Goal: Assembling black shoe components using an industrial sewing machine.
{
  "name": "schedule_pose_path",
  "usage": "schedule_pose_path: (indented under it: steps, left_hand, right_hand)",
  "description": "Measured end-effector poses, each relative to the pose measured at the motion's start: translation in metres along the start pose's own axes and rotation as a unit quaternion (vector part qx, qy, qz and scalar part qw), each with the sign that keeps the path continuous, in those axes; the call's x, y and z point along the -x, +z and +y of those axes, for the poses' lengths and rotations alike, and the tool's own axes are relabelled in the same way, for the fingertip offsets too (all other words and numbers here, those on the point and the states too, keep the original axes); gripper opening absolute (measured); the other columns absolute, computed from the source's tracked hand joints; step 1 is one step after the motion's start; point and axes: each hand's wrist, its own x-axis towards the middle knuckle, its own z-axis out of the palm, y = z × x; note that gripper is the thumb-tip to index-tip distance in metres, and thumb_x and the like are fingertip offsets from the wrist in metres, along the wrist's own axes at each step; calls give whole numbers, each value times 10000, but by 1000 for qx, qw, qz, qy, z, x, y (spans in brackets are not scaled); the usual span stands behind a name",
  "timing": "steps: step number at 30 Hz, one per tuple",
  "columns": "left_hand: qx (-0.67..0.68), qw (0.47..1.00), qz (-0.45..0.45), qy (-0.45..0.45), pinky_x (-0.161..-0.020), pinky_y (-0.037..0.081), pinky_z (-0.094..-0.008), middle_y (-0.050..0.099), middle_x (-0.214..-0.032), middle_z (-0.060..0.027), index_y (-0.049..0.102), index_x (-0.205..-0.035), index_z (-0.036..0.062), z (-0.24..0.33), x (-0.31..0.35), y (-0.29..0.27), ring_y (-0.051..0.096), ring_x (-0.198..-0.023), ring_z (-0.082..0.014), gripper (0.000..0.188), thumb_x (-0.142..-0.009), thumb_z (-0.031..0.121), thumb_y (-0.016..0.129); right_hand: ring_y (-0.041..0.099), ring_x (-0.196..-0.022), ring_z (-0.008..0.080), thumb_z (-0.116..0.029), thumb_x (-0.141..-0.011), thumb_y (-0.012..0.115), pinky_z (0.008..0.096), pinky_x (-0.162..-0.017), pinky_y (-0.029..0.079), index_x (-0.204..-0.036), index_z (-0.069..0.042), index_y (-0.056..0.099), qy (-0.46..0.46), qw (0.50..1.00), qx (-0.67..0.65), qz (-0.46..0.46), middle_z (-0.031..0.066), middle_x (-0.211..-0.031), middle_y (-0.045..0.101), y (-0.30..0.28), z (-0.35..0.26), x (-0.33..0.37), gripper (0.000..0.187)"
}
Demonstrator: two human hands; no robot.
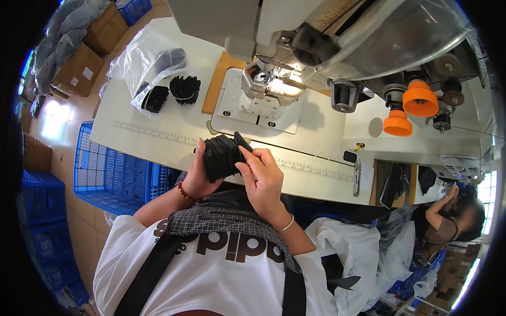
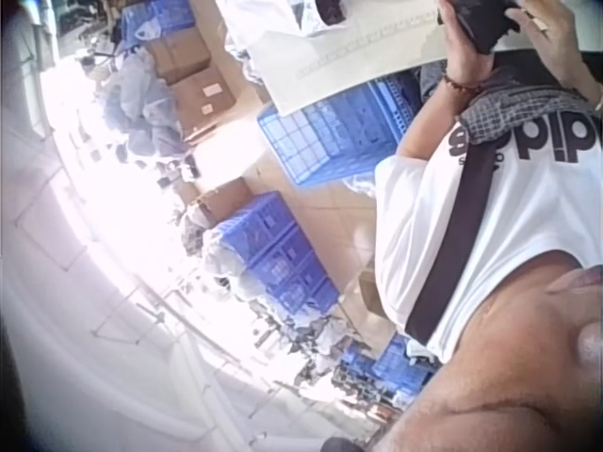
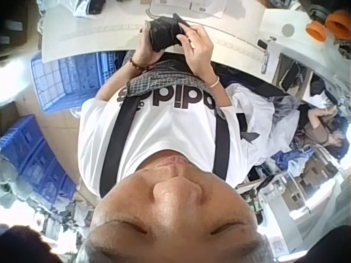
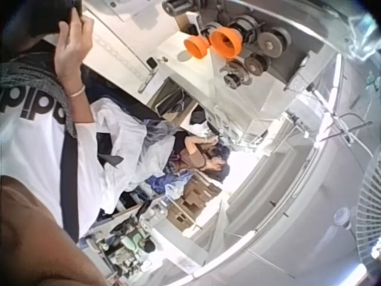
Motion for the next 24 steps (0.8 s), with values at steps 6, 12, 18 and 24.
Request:
schedule_pose_path:
  steps: [6, 12, 18, 24]
  left_hand:
    - [-1, 1000, 2, -26, -1077, 419, -394, 589, -1351, -83, 469, -1430, 77, -1, -1, 3, 564, -1243, -198, 765, -1005, 674, 249]
    - [61, 995, -34, -76, -1007, 466, -347, 620, -1294, -41, 495, -1413, 110, 5, 2, 14, 600, -1175, -166, 728, -1009, 667, 260]
    - [124, 981, -115, -93, -1037, 446, -358, 579, -1349, -45, 470, -1433, 115, 7, 4, 19, 554, -1235, -168, 730, -1015, 661, 226]
    - [46, 994, -58, -75, -1081, 409, -363, 554, -1386, -95, 453, -1438, 93, 10, 6, 24, 535, -1273, -195, 731, -1024, 646, 213]
  right_hand:
    - [551, -635, 179, -114, -881, 727, 291, -557, 457, -1151, 10, 695, -30, 999, 19, 24, 81, -885, 568, 1, 3, 0, 300]
    - [548, -621, 179, -157, -869, 744, 289, -534, 449, -1151, -5, 706, -46, 997, 49, 46, 72, -860, 573, 2, 7, 4, 323]
    - [562, -718, 210, -176, -822, 784, 302, -601, 475, -1153, -12, 698, -106, 987, 112, 51, 76, -827, 579, -1, 10, -3, 380]
    - [538, -795, 181, -254, -779, 833, 299, -718, 460, -1235, 0, 625, 53, 983, -162, 62, 51, -873, 565, -2, 2, 1, 562]
